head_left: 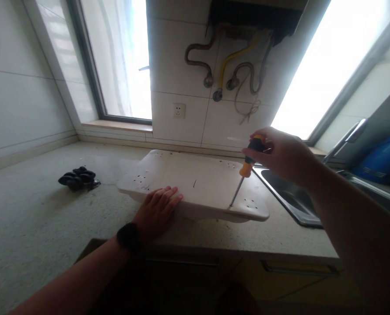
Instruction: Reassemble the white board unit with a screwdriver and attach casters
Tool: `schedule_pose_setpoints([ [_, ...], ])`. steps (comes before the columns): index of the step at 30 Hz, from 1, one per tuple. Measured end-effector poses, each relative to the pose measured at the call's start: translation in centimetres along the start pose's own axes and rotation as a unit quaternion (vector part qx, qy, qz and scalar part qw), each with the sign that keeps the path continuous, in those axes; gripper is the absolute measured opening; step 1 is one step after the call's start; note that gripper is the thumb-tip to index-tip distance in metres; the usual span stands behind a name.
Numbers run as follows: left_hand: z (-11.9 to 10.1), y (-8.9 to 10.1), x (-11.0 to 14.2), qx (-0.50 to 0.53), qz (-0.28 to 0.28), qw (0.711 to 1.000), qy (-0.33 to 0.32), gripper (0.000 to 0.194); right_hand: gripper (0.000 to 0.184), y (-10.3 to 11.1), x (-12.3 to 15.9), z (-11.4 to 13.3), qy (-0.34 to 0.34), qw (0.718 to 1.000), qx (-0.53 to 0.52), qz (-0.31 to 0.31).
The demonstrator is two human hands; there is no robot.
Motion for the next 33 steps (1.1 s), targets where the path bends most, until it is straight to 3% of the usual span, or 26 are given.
schedule_pose_setpoints([
  [3, 0.0, 0.2, -0.1, -0.002, -0.003, 1.000, 0.003, 0.050, 0.064, 0.5, 0.2, -0.2, 0.023, 0.987, -0.126, 0.098],
  [7, 0.0, 0.2, -0.1, 0.004, -0.001, 1.000, 0.007, 0.050, 0.067, 1.5, 0.3, -0.2, 0.063, 0.968, -0.146, 0.193],
  [9, 0.0, 0.2, 0.0, 0.007, 0.000, 1.000, 0.007, 0.050, 0.065, 1.8, 0.2, -0.2, 0.046, 0.974, -0.120, 0.185],
  [12, 0.0, 0.1, 0.0, 0.006, 0.000, 1.000, 0.006, 0.051, 0.058, 2.1, -0.1, -0.1, -0.007, 0.994, 0.022, 0.107],
  [15, 0.0, 0.1, 0.1, 0.006, 0.002, 1.000, 0.007, 0.052, 0.047, 2.3, -0.1, 0.3, -0.022, 0.987, 0.146, 0.059],
  [17, -0.1, 0.1, 0.0, 0.007, 0.005, 1.000, 0.008, 0.052, 0.042, 2.6, 0.0, 0.5, -0.016, 0.982, 0.175, 0.064],
  [19, -0.1, 0.2, 0.0, 0.007, 0.008, 1.000, 0.009, 0.052, 0.045, 3.0, 0.1, 0.5, -0.018, 0.984, 0.161, 0.078],
  [23, -0.1, 0.2, 0.1, 0.006, 0.005, 1.000, 0.012, 0.051, 0.064, 3.2, 0.0, 0.2, -0.011, 0.987, -0.001, 0.163],
  [25, -0.1, 0.2, 0.1, 0.008, 0.004, 1.000, 0.011, 0.052, 0.062, 3.1, -0.1, 0.3, -0.004, 0.982, -0.042, 0.184],
  [30, 0.0, 0.3, 0.1, 0.019, 0.004, 1.000, 0.011, 0.053, 0.041, 2.6, 0.4, 1.6, -0.006, 0.994, 0.016, 0.110],
  [33, 0.0, 0.3, 0.2, 0.021, 0.005, 1.000, 0.012, 0.052, 0.037, 2.3, 0.8, 2.3, -0.020, 0.995, 0.069, 0.072],
])
Point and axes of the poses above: each hand's wrist, its own x-axis away from the middle knuckle, its own y-axis out of the back of the hand, z = x × y, the point moved 1 cm from there along -x, towards the middle knuckle, and after that the axes turned 11 degrees about -y, right-handed, at the moved point
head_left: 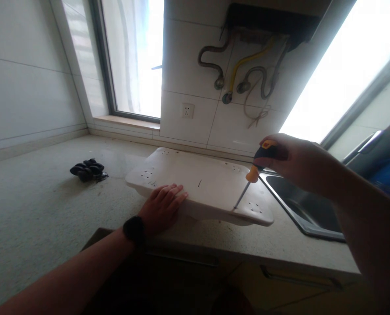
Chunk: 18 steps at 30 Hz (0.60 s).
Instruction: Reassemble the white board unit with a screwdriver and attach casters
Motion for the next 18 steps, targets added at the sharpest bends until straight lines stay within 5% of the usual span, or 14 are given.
schedule_pose_setpoints([
  [6, -0.06, -0.09, 0.00, -0.004, 0.001, 1.000, -0.001, 0.051, 0.045, -0.31, 0.11, 0.06, -0.028, 0.998, 0.042, -0.037],
  [13, -0.03, 0.02, -0.10, -0.001, -0.003, 1.000, 0.000, 0.052, 0.058, -0.79, 0.18, -0.25, 0.028, 0.966, -0.243, 0.081],
  [18, -0.02, -0.11, 0.03, 0.001, 0.001, 1.000, 0.000, 0.054, 0.048, -0.91, 0.57, 0.66, -0.005, 0.984, -0.175, 0.024],
])
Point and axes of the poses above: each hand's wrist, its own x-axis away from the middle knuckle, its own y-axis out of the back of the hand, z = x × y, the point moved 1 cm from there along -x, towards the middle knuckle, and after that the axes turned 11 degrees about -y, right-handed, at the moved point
